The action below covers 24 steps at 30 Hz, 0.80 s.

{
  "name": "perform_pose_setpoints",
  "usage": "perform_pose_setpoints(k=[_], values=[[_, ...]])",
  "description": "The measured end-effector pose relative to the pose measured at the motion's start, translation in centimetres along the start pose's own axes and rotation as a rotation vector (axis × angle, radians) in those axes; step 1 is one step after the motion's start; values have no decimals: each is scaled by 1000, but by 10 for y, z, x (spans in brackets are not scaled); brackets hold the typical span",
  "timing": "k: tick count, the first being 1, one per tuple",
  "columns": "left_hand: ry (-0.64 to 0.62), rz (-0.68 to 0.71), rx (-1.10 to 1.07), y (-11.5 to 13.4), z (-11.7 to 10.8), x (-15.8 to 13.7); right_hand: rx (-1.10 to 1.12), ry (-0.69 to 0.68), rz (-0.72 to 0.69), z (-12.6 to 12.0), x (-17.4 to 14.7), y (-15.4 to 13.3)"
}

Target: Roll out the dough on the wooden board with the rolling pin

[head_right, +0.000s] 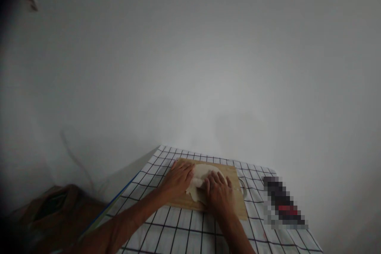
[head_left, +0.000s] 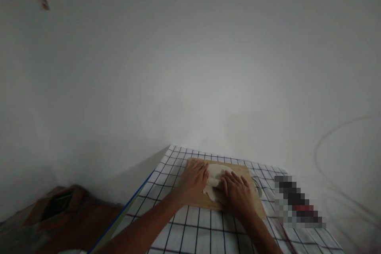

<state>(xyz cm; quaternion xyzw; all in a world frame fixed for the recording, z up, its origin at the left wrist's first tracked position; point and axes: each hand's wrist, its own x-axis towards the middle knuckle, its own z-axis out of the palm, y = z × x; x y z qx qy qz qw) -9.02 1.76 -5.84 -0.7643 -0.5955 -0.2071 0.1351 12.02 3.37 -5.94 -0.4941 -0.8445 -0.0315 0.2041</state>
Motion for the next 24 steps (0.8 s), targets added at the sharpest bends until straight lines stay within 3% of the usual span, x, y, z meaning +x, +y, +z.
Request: perform_pose_setpoints(k=[5,9,18,24], values=[[-54,-107,26,-7,19,31,-11,-1,18,1,12,3],[-92,-102,36,-10,22,36,5,3,-6,1,9,3],[11,42,-22,-4,1,7,116,-52,-57,-8,-1,3],[8,60,-51,9,-16,-35,197,-70,-106,-9,-9,5]])
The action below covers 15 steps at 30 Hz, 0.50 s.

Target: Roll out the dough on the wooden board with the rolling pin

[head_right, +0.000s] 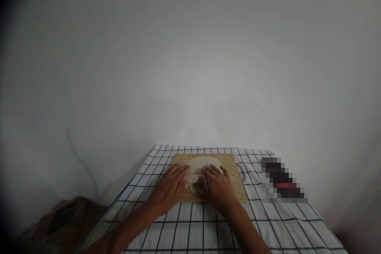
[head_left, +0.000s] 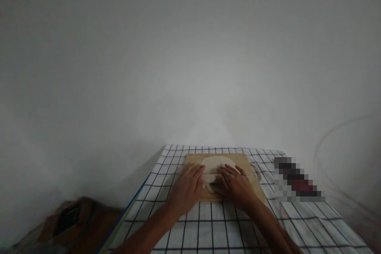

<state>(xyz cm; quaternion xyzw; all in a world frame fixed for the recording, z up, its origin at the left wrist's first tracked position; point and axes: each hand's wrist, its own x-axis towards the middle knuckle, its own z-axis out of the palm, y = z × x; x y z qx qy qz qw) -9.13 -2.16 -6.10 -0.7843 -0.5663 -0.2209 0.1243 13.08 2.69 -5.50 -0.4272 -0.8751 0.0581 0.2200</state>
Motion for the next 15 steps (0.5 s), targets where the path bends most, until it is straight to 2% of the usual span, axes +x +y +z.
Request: perform_pose_setpoints(k=[8,15], values=[[-51,28,131,31,-14,-56,42,-4,44,-3,-2,-5],[-20,80,236,37,-5,-71,65,8,49,1,-4,-3]])
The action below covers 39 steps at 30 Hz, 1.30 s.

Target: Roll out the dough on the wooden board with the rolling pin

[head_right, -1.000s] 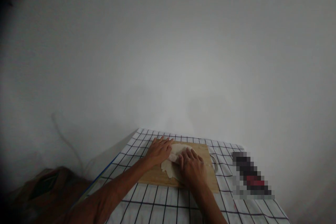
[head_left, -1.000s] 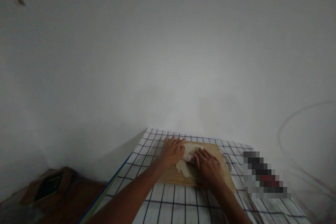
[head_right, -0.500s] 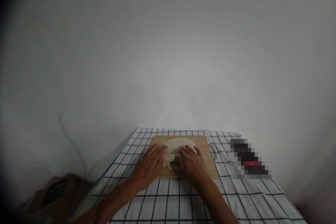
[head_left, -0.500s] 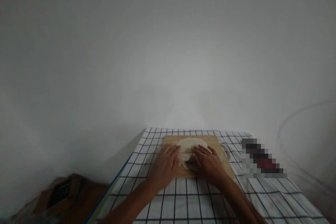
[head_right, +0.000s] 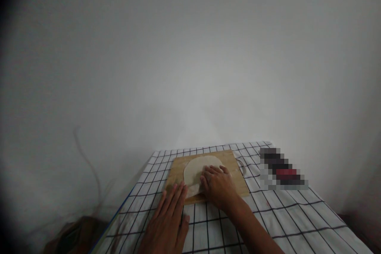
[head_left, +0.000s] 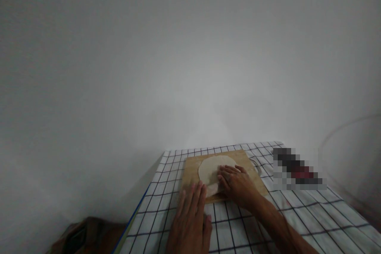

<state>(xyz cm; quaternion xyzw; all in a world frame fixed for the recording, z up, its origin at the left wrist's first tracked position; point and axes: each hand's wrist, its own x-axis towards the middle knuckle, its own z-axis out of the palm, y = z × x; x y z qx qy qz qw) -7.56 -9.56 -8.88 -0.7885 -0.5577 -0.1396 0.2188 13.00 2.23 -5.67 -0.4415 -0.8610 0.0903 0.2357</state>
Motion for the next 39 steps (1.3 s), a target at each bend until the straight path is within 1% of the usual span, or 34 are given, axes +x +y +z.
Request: perform_pose_setpoints(k=[3,6,9,12,15,17,20,22,24,25,28,30,33,35,37,39], values=[[29,7,11,-2,6,3,4,20,-10,1,0,0],[70,-12,22,-10,12,14,-4,29,-34,-3,1,-2],[95,-39,15,-20,19,33,-30,54,-26,-6,2,-1],[81,-71,-26,-32,23,57,-61,76,23,-8,3,4],[-36,-113,-62,-42,25,87,-83,102,96,-8,4,14],[-133,-179,-73,-48,28,108,-91,111,138,-7,4,20],[-246,-313,-106,-59,38,138,-88,119,169,-5,4,27],[-314,-329,-132,-67,48,155,-88,133,177,-2,5,30],[-355,-289,-135,-76,58,170,-91,143,187,0,7,33],[-364,-247,-120,-80,62,176,-90,143,194,1,7,34],[-359,-84,-64,-88,72,193,-84,140,208,0,8,33],[-334,-7,-30,-91,76,202,-84,141,216,-2,8,32],[-281,20,15,-91,79,209,-86,143,234,-4,8,29],[-249,7,8,-91,81,209,-83,137,236,-5,8,28],[-218,14,-21,-93,84,203,-82,134,235,-5,8,28],[-171,58,-35,-95,86,194,-85,134,228,-6,8,28]])
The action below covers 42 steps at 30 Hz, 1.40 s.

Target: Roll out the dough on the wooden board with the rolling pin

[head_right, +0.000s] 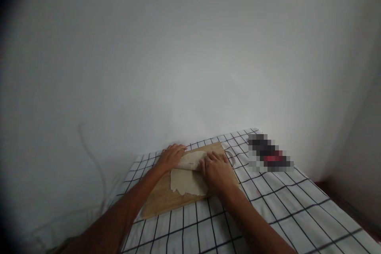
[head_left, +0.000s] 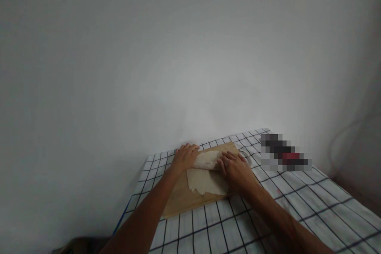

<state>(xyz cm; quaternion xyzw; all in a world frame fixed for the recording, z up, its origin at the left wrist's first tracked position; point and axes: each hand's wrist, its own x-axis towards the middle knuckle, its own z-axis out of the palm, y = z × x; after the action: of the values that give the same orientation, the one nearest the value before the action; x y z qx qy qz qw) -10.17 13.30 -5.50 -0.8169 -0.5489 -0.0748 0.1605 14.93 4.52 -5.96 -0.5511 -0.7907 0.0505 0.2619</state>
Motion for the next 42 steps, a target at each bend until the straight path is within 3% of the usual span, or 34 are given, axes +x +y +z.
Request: perform_pose_setpoints(k=[9,12,17,22,27,32,42], values=[[261,74,18,5,1,-57,29,-24,-116,-5,-3,-1],[231,50,-14,18,-11,-78,47,-43,-134,-2,-3,0],[170,-156,-137,43,-34,-118,64,-59,-171,6,-4,-2],[116,-165,-143,63,-52,-161,87,-57,-227,6,-6,-4],[101,-187,-86,77,-52,-194,110,-87,-267,2,-11,-5],[70,-206,-65,75,-48,-185,109,-51,-250,1,-12,-8],[-40,-195,-9,48,-43,-105,105,-13,-122,-10,-10,-9]])
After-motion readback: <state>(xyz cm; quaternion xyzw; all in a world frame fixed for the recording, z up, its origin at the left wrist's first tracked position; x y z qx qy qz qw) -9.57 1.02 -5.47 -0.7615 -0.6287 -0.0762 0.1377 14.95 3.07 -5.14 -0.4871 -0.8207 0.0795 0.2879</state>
